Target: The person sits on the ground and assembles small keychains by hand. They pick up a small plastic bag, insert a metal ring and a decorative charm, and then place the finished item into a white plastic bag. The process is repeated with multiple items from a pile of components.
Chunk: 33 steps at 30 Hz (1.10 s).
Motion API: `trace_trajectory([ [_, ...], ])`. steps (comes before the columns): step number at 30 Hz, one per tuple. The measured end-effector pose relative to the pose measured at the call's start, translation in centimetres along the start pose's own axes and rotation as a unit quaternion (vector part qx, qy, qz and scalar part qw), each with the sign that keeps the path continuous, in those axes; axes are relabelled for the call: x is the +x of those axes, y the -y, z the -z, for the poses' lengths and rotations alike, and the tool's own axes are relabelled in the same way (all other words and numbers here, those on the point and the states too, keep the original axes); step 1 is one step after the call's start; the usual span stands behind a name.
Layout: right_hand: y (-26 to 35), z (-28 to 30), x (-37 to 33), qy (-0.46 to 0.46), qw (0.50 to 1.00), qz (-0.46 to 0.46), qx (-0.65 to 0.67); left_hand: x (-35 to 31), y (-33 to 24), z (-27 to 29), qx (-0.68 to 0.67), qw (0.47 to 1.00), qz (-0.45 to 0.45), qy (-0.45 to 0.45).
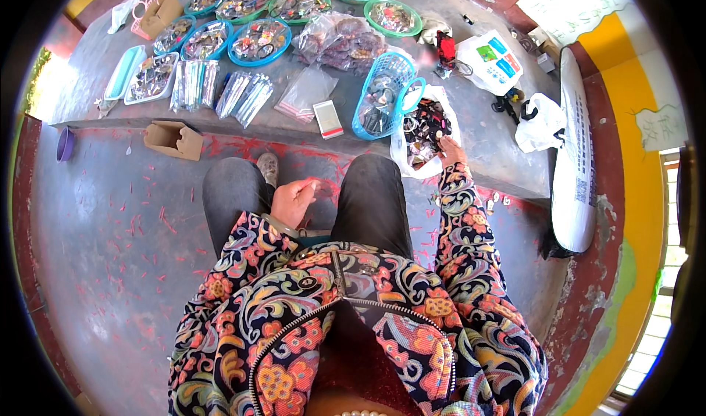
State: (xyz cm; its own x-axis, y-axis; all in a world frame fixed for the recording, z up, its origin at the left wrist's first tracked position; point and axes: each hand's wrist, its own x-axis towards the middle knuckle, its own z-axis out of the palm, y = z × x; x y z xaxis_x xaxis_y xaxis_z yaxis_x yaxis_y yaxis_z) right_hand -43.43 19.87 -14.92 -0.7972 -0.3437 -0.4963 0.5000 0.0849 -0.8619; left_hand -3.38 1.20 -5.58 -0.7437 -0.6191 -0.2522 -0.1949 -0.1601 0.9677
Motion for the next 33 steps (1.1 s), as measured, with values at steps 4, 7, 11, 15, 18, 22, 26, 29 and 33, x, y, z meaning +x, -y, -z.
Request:
trace_trajectory([
  [4, 1.7, 0.0, -1.8, 0.095, 0.992, 0.039, 0.069, 0.1, 0.6, 0.4, 0.002, 1.000, -0.008, 0.004],
  [7, 3.6, -1.6, -4.1, 0.156, 0.977, 0.050, 0.133, 0.1, 0.7, 0.5, -0.004, 1.000, -0.008, 0.007],
  [11, 5.0, -3.9, -7.9, 0.217, 0.960, 0.039, 0.174, 0.1, 0.2, 0.3, 0.004, 1.000, -0.002, 0.008],
  [15, 4.9, -7.9, -11.9, 0.271, 0.952, 0.032, 0.138, -0.3, -0.3, 0.4, -0.016, 1.000, -0.001, 0.011],
  [18, 4.2, -10.0, -13.6, 0.320, 0.945, 0.031, 0.055, -0.1, 0.0, 0.6, -0.029, 0.999, -0.011, 0.011],
  [22, 4.3, -14.1, -17.9, 0.359, 0.932, -0.003, 0.045, -0.2, -0.2, 1.0, -0.046, 0.999, -0.018, 0.018],
  [26, 2.4, -16.4, -20.2, 0.369, 0.922, -0.077, 0.091, -0.2, -0.4, 1.3, -0.041, 0.999, -0.003, 0.026],
  [29, -0.1, -17.3, -20.6, 0.399, 0.906, -0.099, 0.100, 0.0, 0.1, 1.3, -0.059, 0.998, -0.008, 0.018],
  [33, -1.7, -18.0, -21.7, 0.406, 0.906, -0.113, 0.044, 0.1, 1.3, 1.4, -0.057, 0.998, -0.020, -0.011],
])
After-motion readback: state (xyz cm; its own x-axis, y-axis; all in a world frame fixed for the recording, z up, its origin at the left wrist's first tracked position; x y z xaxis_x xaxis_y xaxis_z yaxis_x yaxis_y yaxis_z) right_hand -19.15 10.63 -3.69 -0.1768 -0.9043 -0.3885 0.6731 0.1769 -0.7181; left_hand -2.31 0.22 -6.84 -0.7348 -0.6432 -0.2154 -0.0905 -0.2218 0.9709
